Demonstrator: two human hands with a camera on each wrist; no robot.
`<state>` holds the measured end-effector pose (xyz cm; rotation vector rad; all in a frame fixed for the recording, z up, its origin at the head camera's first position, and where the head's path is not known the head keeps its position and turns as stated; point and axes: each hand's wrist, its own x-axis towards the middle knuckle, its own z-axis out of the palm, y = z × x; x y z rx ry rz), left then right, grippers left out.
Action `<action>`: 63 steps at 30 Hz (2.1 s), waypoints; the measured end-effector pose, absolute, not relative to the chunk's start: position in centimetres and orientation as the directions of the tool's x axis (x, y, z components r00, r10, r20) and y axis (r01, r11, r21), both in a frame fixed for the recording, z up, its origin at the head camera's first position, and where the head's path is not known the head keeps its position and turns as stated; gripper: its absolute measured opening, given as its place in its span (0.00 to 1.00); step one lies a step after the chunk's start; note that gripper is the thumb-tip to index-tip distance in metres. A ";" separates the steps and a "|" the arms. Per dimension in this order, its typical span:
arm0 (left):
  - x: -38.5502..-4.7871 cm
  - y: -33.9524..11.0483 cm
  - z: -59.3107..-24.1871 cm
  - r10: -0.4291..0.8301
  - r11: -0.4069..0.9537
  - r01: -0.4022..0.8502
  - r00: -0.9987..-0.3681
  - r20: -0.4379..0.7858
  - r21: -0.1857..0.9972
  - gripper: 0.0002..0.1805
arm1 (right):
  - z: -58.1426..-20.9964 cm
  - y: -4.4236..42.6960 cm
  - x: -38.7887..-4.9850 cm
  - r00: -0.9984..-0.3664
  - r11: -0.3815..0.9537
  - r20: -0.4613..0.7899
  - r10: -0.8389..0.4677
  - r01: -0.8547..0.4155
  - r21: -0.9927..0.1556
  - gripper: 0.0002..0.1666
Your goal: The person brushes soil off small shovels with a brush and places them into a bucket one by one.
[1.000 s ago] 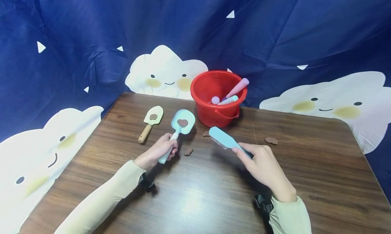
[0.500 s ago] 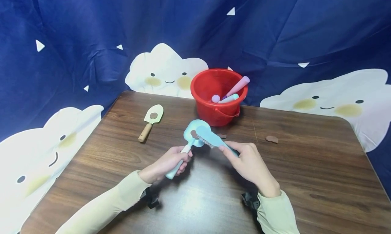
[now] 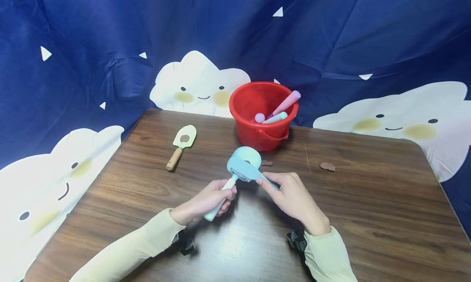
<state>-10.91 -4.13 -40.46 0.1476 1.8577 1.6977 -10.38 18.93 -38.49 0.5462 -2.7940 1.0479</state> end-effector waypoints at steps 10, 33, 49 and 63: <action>-10.5 -3.9 -40.2 0.471 0.228 -0.233 -0.824 -0.316 0.945 0.05 | -38.9 19.1 -10.5 -0.895 0.733 0.309 -0.322 -0.442 -0.517 0.24; -9.9 -4.0 -40.0 0.481 0.275 -0.156 -0.832 -0.276 0.949 0.06 | -40.1 19.8 -10.8 -0.842 0.754 0.486 -0.236 -0.474 -0.455 0.22; -9.8 -3.6 -40.2 0.481 0.240 -0.204 -0.824 -0.299 0.949 0.06 | -39.8 20.1 -10.4 -0.906 0.714 0.395 -0.154 -0.378 -0.589 0.23; -9.7 -3.8 -39.8 0.496 0.306 -0.127 -0.825 -0.272 0.943 0.05 | -39.8 20.2 -10.5 -0.756 0.727 0.561 -0.336 -0.587 -0.355 0.23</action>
